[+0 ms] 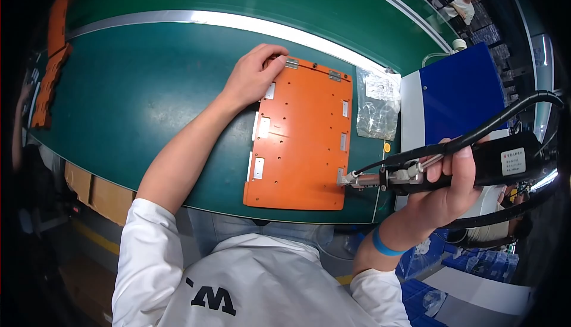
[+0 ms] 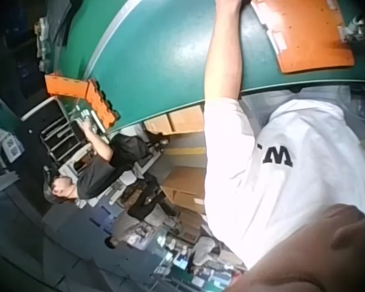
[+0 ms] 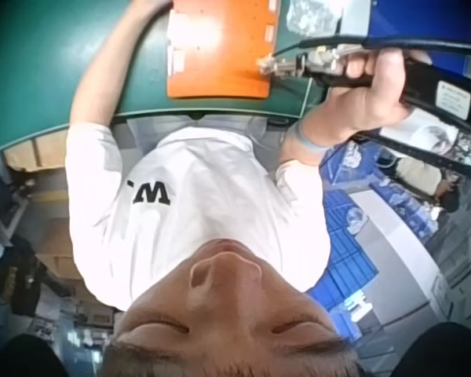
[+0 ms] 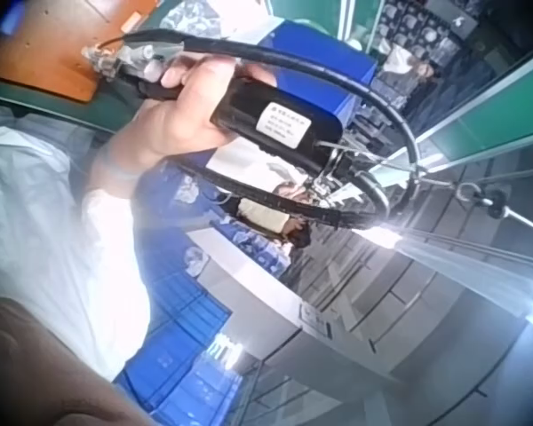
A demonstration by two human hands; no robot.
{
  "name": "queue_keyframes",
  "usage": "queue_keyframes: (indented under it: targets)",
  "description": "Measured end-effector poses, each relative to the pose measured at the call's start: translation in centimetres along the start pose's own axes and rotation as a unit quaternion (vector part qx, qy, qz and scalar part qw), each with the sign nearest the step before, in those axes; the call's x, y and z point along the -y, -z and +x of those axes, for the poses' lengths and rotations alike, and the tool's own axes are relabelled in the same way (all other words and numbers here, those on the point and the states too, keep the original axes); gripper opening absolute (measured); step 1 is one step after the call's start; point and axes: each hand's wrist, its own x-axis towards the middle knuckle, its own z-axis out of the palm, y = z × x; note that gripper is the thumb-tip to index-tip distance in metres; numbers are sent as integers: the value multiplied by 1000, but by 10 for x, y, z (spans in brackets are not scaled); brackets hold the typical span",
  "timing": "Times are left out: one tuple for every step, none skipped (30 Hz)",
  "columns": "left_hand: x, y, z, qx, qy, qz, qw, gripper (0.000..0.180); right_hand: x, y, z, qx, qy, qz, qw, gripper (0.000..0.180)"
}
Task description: The person is using a handheld welding or bonding tool to attach metal components to an orange fixture on an assembly line.
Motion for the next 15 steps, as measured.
queue_keyframes:
  targets:
    - [-1,0,0,2,-3,0,1000,29,3,-2,-2,0,0,0,1000,27]
    - [0,0,-1,2,-3,0,1000,29,6,-6,-4,-9,-10,-25,1000,26]
    - [2,-2,-2,-5,-10,11,1000,29,9,-9,-7,-17,-21,-51,998,25]
    - [2,-2,-2,-11,-18,21,1000,29,9,-9,-10,-13,-21,-38,999,27]
    - [1,-2,-2,-9,-19,21,1000,29,8,-9,-11,-15,-20,-39,999,27]
    - [-2,-1,-2,-7,-4,8,1000,29,6,-9,-11,-8,-16,-41,999,30]
    - [-4,-1,-1,-4,10,-4,1000,28,4,-10,-10,-3,-12,-44,999,33]
    - [-4,-1,-2,-1,8,-5,1000,28,2,-12,-7,-24,4,-47,999,39]
    - [-3,-1,-3,-2,11,-5,1000,28,6,-14,-2,-28,-8,-66,997,43]
    - [-1,0,-4,-5,17,-6,1000,28,7,-7,6,-30,18,-82,996,42]
    - [-2,-1,-2,-2,15,-8,1000,28,12,7,16,-34,46,-101,993,41]
    - [-4,-2,-1,2,15,-11,1000,28,21,23,28,-21,55,-73,996,41]
    - [-5,-1,-2,3,19,-10,1000,28,29,37,38,-7,60,-41,997,41]
    - [-6,0,-2,2,17,-11,1000,28,38,41,42,12,84,-26,996,41]
    - [-5,0,-3,-1,11,-10,1000,28,41,42,39,10,100,-15,995,40]
